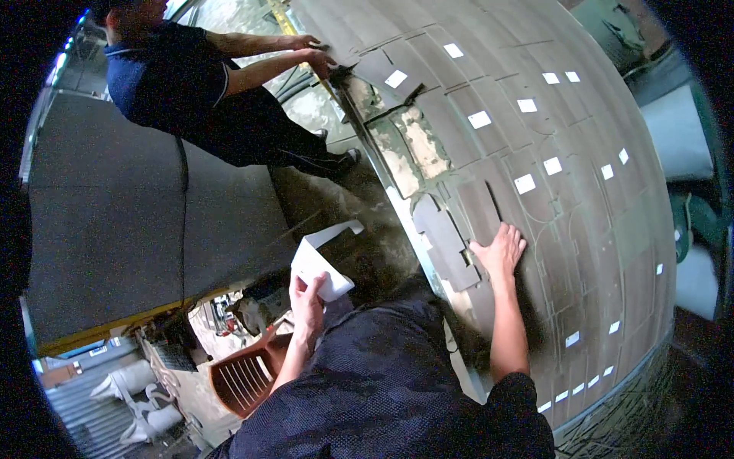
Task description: Manually applying small identification labels to specific sections of wood furniture panels on a factory production line.
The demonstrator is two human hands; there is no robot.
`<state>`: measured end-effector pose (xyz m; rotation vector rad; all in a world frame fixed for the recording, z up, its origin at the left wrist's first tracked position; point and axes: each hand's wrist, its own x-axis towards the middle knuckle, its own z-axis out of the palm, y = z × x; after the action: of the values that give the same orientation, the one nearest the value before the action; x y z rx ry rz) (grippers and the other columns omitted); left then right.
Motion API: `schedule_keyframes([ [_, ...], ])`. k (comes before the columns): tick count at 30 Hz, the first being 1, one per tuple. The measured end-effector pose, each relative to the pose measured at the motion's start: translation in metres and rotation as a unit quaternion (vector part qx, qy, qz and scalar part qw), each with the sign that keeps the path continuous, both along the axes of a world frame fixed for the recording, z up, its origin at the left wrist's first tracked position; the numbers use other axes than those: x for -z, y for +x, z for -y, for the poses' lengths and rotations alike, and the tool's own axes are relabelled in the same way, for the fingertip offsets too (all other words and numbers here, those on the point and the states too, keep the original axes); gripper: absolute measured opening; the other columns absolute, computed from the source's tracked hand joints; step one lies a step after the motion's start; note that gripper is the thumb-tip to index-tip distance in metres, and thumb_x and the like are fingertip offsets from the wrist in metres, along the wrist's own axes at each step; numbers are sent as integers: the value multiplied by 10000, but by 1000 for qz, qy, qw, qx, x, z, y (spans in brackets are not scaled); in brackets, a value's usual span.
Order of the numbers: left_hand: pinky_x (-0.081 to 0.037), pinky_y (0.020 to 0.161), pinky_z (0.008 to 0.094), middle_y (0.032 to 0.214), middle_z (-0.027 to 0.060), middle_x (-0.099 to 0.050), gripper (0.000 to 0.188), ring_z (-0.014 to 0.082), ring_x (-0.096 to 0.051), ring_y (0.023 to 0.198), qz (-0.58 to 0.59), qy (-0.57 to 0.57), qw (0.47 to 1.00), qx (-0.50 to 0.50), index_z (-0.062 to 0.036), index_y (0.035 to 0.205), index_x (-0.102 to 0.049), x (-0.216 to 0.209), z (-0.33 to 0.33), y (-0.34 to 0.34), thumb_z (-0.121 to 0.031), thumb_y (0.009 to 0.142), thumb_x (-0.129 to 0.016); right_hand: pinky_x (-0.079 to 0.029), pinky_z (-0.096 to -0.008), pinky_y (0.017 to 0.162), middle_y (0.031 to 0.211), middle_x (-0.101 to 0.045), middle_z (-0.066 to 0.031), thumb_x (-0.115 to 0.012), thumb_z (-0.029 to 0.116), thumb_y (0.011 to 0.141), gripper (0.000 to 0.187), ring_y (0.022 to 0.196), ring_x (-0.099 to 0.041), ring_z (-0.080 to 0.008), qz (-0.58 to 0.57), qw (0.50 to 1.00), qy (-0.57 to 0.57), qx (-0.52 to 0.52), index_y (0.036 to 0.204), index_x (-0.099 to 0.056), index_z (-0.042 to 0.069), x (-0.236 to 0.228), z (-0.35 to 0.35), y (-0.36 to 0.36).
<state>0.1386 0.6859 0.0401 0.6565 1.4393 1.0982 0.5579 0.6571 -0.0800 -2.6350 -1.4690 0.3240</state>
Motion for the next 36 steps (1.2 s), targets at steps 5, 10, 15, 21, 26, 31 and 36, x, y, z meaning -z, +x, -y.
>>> schedule_keyframes([
  [5,-528,948,343,1187,71,-682,500,177,-656,1071,9,27,1000,-5,-22,1359,-562,8,-17,-10,-54,908,-774,-368,-532,1123,1271,-627,-228,-850,518,673,858,1273,-549,-382,-18,998,37,39,1297,-616,-23,-14,-16,-9],
  [10,-527,945,341,1210,70,-672,499,176,-647,1083,14,38,999,14,-30,1358,-564,-3,-36,-31,-61,906,-773,-347,-556,1151,1324,-618,-245,-845,561,691,894,1305,-551,-400,-52,995,68,50,1315,-596,-29,-45,-72,-45],
  [15,-523,965,348,1218,69,-672,497,188,-651,1095,43,74,996,-34,-25,1359,-565,2,-44,-55,-56,905,-766,-362,-545,1155,1342,-620,-224,-842,595,707,899,1303,-560,-393,-16,998,63,-2,1317,-604,-23,-45,-162,-75],
  [21,-526,970,345,1240,75,-667,485,189,-652,1108,36,95,992,-81,-17,1368,-562,3,-35,-78,-35,918,-741,-367,-555,1141,1315,-622,-230,-818,602,714,891,1300,-560,-377,16,999,23,-29,1284,-633,-57,-16,-233,-90],
  [26,-530,979,351,1248,76,-661,480,192,-652,1112,30,93,989,-109,-20,1374,-557,11,-28,-84,-7,924,-723,-381,-501,1078,1271,-651,-200,-828,629,699,877,1233,-585,-349,51,998,29,-29,1244,-653,-35,7,-245,-93],
  [31,-544,970,356,1249,76,-656,494,200,-653,1118,16,85,990,-114,-23,1382,-548,13,-20,-77,-5,922,-726,-395,-497,1048,1250,-647,-185,-834,630,693,859,1220,-584,-335,46,998,26,-29,1226,-660,-21,13,-253,-96],
  [36,-520,1003,348,1267,72,-652,507,190,-640,1141,26,76,991,-108,-27,1385,-554,12,-16,-71,-16,918,-751,-393,-508,1027,1217,-633,-177,-857,600,683,806,1186,-571,-345,64,994,85,-34,1178,-669,-8,17,-257,-94],
])
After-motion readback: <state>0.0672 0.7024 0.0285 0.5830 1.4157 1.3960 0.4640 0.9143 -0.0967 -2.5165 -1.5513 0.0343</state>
